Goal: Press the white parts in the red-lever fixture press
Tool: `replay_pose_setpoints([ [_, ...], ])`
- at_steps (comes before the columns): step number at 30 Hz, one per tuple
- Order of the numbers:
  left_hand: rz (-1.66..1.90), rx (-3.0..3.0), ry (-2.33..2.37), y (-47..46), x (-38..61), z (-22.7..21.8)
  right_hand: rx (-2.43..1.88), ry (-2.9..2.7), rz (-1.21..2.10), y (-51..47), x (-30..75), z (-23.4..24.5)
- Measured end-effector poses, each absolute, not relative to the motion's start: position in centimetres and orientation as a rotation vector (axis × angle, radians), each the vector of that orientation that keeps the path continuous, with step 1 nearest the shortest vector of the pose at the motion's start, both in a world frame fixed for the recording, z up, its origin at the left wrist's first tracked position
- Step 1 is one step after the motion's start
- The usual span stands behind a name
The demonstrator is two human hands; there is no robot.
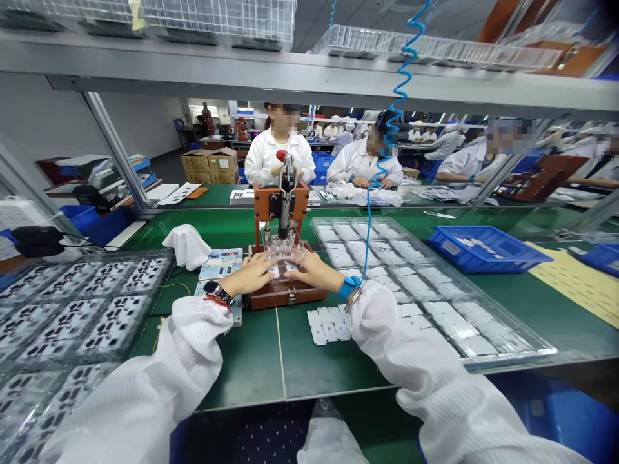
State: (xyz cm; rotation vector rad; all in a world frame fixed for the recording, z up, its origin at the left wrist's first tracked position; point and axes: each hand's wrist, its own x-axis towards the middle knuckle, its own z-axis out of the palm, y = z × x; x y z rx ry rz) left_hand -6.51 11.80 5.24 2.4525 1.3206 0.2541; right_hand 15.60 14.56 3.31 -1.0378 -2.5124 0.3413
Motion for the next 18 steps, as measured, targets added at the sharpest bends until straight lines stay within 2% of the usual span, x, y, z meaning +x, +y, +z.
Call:
replay_pose_setpoints([
  [10, 0.378, 2.484, 1.266, 12.8, -7.1, 4.7, -1.103, -2.011, 0.385, 14.1, 16.7, 4.4],
  [18, 0.327, 2.461, 1.273, 12.5, -7.4, 4.6, -0.979, -1.497, 0.303, 16.6, 17.3, 10.7],
])
